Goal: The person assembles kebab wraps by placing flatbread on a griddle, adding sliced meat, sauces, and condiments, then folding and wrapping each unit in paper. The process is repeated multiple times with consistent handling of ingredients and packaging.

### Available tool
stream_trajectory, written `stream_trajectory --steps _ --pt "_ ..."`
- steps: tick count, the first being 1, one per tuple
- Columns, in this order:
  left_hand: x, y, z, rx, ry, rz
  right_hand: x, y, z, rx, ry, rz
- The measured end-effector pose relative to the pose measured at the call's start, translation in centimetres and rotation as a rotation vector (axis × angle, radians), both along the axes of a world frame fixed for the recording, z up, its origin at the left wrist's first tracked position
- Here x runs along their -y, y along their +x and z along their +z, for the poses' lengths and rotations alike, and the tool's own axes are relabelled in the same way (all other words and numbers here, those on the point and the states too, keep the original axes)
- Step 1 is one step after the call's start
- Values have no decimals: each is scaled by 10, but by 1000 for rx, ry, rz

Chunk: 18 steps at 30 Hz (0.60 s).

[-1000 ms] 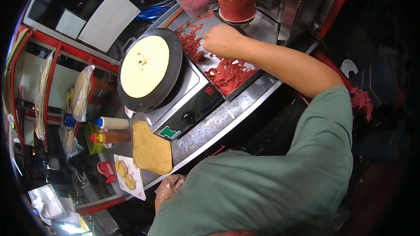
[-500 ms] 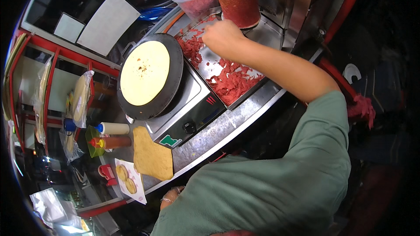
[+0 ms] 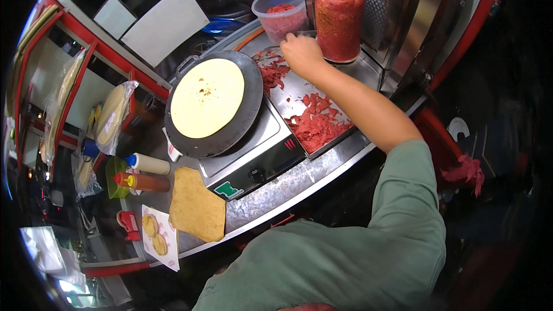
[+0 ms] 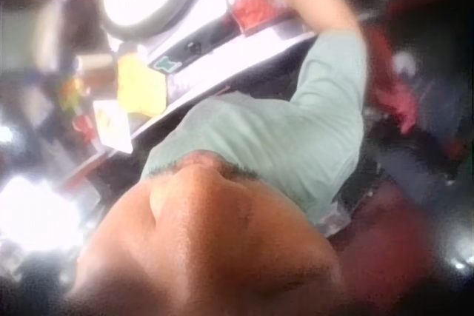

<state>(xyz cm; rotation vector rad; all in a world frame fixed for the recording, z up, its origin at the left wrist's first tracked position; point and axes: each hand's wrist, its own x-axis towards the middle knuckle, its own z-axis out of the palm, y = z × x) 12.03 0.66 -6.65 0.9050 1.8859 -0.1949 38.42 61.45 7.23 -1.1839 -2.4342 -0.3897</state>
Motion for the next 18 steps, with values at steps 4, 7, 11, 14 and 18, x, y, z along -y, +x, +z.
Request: stream_trajectory --steps 4,7,11,14,18 --pt "33 6 -23 3 9 92 -37 -64 26 331 80 184" --pt "37 -7 -35 -8 33 98 -58 -77 34 430 39 172" --pt "59 -12 -60 -11 50 167 -33 -80 65 509 -93 142" --pt "76 -7 -78 -7 56 233 -7 -59 87 543 -168 127" --pt "85 -13 -94 -19 70 268 10 -8 91 360 -403 -115"
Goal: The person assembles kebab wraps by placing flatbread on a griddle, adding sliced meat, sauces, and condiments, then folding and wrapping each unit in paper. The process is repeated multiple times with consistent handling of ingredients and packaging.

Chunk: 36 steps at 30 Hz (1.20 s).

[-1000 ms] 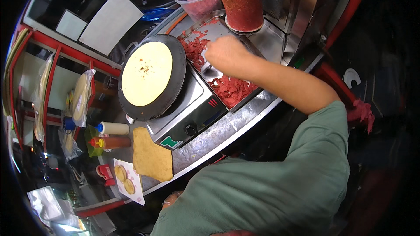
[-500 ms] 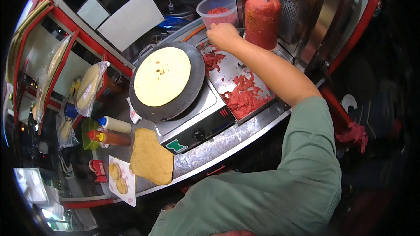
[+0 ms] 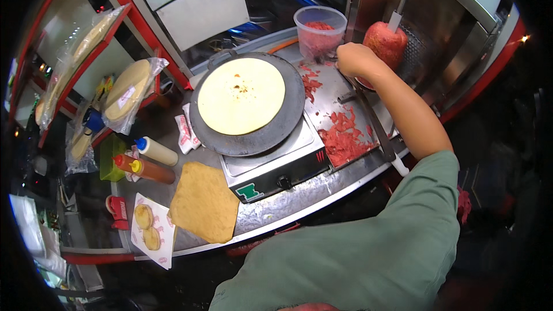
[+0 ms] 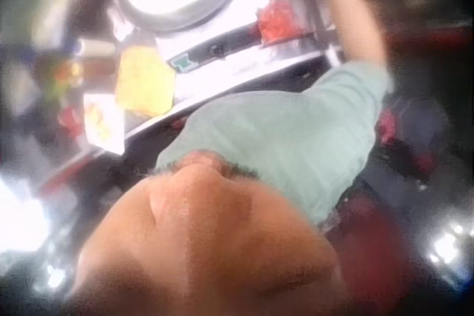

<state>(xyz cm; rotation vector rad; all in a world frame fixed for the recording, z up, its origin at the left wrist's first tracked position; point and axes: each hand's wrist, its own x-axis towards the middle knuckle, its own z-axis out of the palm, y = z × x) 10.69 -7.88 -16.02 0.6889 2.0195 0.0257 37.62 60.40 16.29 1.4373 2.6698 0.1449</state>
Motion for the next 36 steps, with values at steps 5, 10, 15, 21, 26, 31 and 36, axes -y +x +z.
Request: stream_trajectory --steps 5,10,15,21,26,31,36 --pt "4 -9 -33 1 34 23 24 35 -95 -198 -13 -209" --pt "10 -20 -53 -12 43 13 4 5 -140 -371 60 -352" --pt "31 -14 -71 -1 47 41 48 53 -142 -522 27 -320" --pt "48 -6 -86 43 41 40 100 141 -158 -220 241 -312" --pt "53 9 -88 49 23 65 59 142 -141 -296 22 -236" --pt "45 12 -93 46 22 49 65 135 -157 -618 -106 -239" --pt "28 -6 -82 0 3 -11 82 101 -167 -733 -33 -397"
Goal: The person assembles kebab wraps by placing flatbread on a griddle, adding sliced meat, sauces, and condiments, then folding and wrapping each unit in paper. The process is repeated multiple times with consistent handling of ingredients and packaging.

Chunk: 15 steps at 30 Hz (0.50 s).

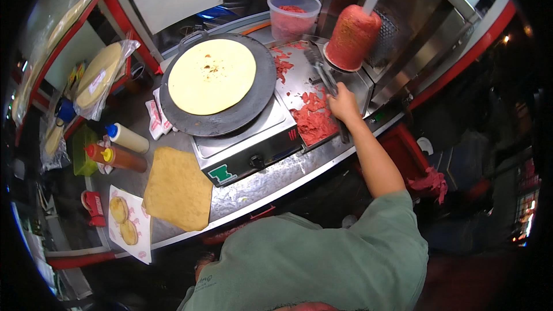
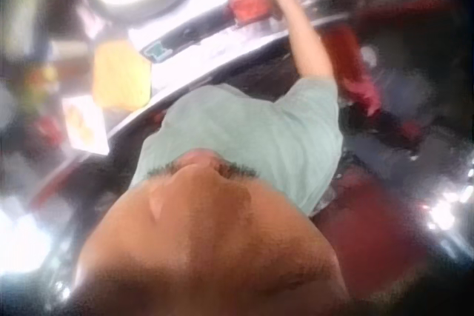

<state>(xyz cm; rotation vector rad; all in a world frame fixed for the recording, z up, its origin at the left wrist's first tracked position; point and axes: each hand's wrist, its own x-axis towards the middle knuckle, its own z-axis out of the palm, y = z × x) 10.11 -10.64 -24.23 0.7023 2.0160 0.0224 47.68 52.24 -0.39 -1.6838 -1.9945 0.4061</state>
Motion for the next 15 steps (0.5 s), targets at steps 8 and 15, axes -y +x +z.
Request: stream_trajectory --steps 8,15 --pt "-18 -29 34 -91 -71 -108 49 6 20 -317 -181 302" --pt "-46 -50 58 -149 -151 -244 36 36 35 -41 -156 117"
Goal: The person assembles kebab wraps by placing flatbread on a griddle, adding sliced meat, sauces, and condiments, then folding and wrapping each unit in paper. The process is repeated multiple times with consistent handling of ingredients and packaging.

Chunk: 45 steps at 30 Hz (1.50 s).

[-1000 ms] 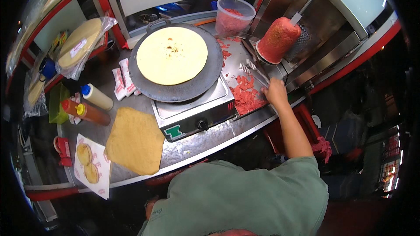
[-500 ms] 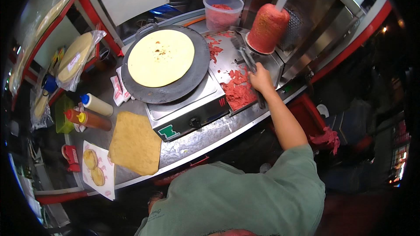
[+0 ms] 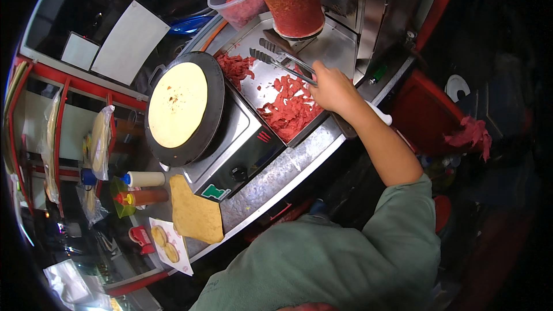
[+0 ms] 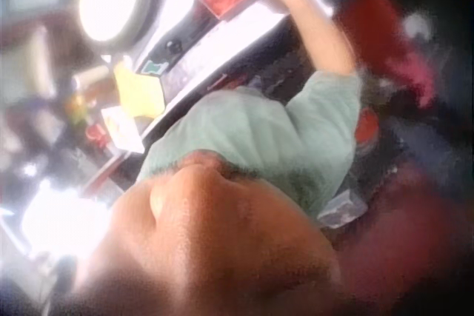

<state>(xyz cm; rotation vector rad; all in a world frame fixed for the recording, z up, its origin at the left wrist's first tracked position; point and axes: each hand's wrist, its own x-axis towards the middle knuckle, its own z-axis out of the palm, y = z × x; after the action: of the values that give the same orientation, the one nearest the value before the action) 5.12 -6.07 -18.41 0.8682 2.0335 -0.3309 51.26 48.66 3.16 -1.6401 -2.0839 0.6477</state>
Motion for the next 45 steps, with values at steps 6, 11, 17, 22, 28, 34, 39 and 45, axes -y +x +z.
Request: stream_trajectory --steps 6,11,17,22,28,34,39,45 --pt "-2 4 -5 10 10 -51 -16 -5 13 175 336 144" --pt "-7 14 -21 92 63 -45 -46 -57 18 352 255 408" --pt "67 53 -35 227 152 121 -95 -78 56 -46 348 385" --pt "58 55 -5 336 115 87 -95 -79 47 -29 198 346" --pt "16 -18 160 646 862 442 -72 -52 -39 385 267 140" --pt "-72 -170 176 283 1700 648 52 -151 10 -238 695 18" --pt "-206 -212 162 -61 1804 539 228 -336 -2 -760 439 111" --pt "-134 -201 188 682 1790 -110 377 -483 -40 -1569 -1145 91"
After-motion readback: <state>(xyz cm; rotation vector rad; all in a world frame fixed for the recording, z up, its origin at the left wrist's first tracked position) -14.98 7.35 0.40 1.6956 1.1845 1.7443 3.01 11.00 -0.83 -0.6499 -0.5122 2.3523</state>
